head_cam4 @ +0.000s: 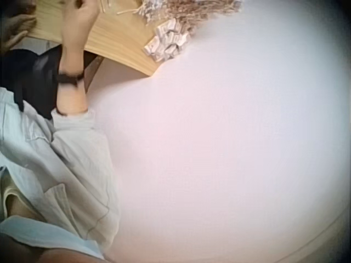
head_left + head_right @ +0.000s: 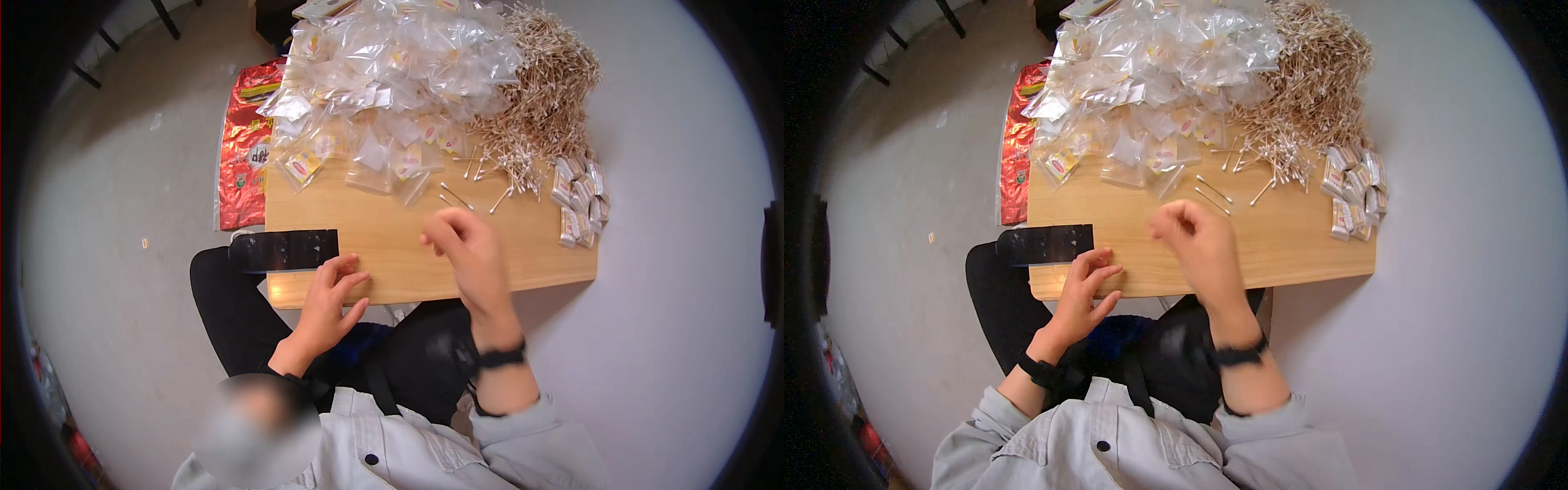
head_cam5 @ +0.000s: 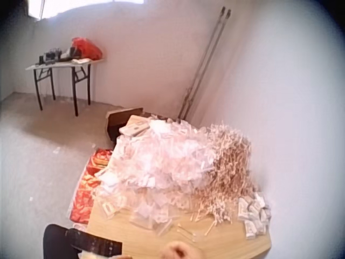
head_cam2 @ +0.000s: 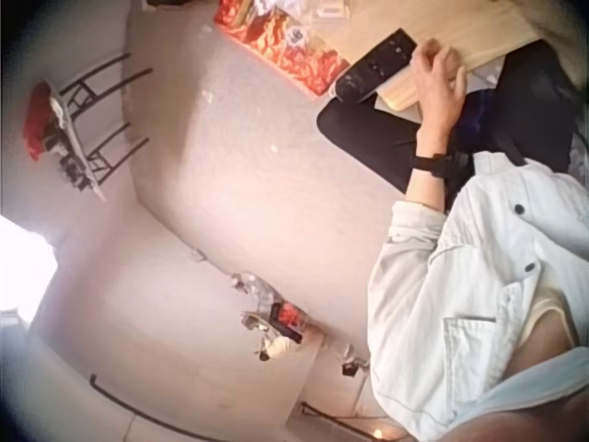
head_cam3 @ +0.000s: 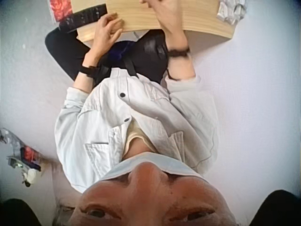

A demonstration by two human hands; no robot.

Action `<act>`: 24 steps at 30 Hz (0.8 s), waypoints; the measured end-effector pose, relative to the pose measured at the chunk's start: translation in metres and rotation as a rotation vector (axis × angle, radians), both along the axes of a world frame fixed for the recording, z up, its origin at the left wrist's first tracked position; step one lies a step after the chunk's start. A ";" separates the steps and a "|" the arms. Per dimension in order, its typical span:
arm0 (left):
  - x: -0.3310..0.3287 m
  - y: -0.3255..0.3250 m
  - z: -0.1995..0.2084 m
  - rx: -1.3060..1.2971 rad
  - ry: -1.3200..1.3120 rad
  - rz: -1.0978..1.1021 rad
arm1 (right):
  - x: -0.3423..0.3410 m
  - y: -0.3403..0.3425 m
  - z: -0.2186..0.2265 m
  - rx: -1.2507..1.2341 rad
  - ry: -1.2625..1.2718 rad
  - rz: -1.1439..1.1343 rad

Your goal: Packaging cotton swabs into small plastic bags.

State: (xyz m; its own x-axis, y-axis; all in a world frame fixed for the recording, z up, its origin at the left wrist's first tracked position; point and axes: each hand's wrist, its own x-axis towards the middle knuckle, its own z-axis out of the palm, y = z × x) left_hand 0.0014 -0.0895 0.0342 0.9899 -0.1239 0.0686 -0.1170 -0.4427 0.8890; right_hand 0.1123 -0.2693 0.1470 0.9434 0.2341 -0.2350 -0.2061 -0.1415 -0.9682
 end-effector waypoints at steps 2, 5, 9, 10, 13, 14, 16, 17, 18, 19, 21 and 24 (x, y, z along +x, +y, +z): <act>-0.001 0.001 -0.004 -0.004 -0.006 0.000 | 0.024 -0.003 -0.074 -0.202 -0.016 -0.119; -0.003 0.004 -0.003 0.007 0.005 0.010 | 0.042 0.019 -0.127 -0.599 -0.342 -0.287; -0.003 0.005 -0.004 0.039 -0.012 0.018 | 0.051 0.030 -0.135 -0.766 -0.396 -0.341; -0.003 0.005 -0.004 0.035 -0.008 0.025 | 0.051 0.030 -0.138 -0.762 -0.397 -0.342; 0.001 0.000 -0.001 0.035 -0.021 0.007 | 0.054 0.010 -0.142 -0.494 -0.275 -0.471; 0.000 0.002 -0.001 0.037 -0.022 0.010 | 0.051 -0.001 -0.138 -0.231 -0.094 -0.476; -0.002 0.006 -0.005 -0.010 -0.029 0.048 | 0.034 -0.013 -0.126 0.105 0.085 -0.462; 0.000 0.005 -0.003 -0.012 -0.028 0.050 | 0.022 -0.015 -0.106 0.044 0.113 -0.448; 0.002 0.003 0.004 -0.153 0.116 0.108 | 0.010 -0.015 -0.092 0.085 0.111 -0.409; 0.003 0.002 0.009 -0.290 0.264 0.167 | -0.003 -0.013 -0.083 0.127 0.112 -0.369; 0.008 -0.005 0.008 -0.356 0.307 0.192 | -0.029 -0.012 -0.078 0.103 0.107 -0.296; 0.014 -0.015 0.016 -0.888 0.591 0.344 | -0.053 -0.013 -0.073 0.135 0.165 -0.158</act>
State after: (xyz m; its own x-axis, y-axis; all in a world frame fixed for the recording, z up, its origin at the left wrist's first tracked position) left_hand 0.0154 -0.1040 0.0506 0.8683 0.0214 -0.4956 0.4347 0.4485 0.7809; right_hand 0.0596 -0.2824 0.0736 0.9221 0.1264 -0.3658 -0.3724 0.0328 -0.9275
